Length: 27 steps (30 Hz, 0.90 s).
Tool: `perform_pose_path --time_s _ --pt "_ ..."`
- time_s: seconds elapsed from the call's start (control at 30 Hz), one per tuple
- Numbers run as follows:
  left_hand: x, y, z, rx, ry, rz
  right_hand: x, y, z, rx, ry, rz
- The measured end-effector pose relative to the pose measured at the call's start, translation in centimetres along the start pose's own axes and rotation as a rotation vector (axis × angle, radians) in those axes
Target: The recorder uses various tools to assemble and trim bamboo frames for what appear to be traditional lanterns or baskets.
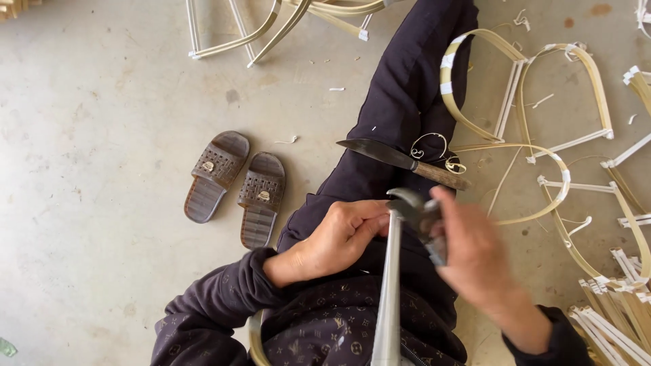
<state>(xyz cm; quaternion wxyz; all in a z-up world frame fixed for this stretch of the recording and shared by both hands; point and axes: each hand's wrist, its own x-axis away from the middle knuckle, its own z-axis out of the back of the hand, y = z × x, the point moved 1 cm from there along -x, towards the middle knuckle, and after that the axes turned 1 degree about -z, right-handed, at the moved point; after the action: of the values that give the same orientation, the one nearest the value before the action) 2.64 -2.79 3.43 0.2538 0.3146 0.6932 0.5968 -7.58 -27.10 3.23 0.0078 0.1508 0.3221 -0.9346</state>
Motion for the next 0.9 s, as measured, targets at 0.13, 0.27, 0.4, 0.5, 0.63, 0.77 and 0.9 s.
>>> perform_pose_path --time_s 0.13,0.27,0.4,0.5,0.63,0.77,0.9 --pt "0.0 -0.8 0.2 -0.102 0.022 0.030 -0.4 -0.2 -0.3 0.068 -0.210 -0.061" --pt "0.9 -0.5 0.4 -0.047 -0.002 0.021 -0.9 -2.2 0.6 -0.115 -0.202 -0.229" --pt "1.0 -1.4 0.2 -0.055 -0.042 0.008 0.3 -2.9 -1.2 -0.060 -0.415 -0.092" --pt "1.4 -2.2 0.3 0.011 -0.074 0.193 0.6 -3.2 -1.9 -0.137 -0.443 -0.167" --pt "2.2 -3.4 0.3 0.071 -0.165 0.208 0.1 -3.6 -2.2 -0.199 -0.451 -0.108" --pt "2.2 -4.9 0.4 0.083 -0.146 0.270 0.0 -1.8 -4.0 -0.237 -0.420 -0.047" --pt "2.0 -4.7 0.5 0.119 -0.133 0.246 1.0 1.0 -5.8 -0.203 -0.335 0.015"
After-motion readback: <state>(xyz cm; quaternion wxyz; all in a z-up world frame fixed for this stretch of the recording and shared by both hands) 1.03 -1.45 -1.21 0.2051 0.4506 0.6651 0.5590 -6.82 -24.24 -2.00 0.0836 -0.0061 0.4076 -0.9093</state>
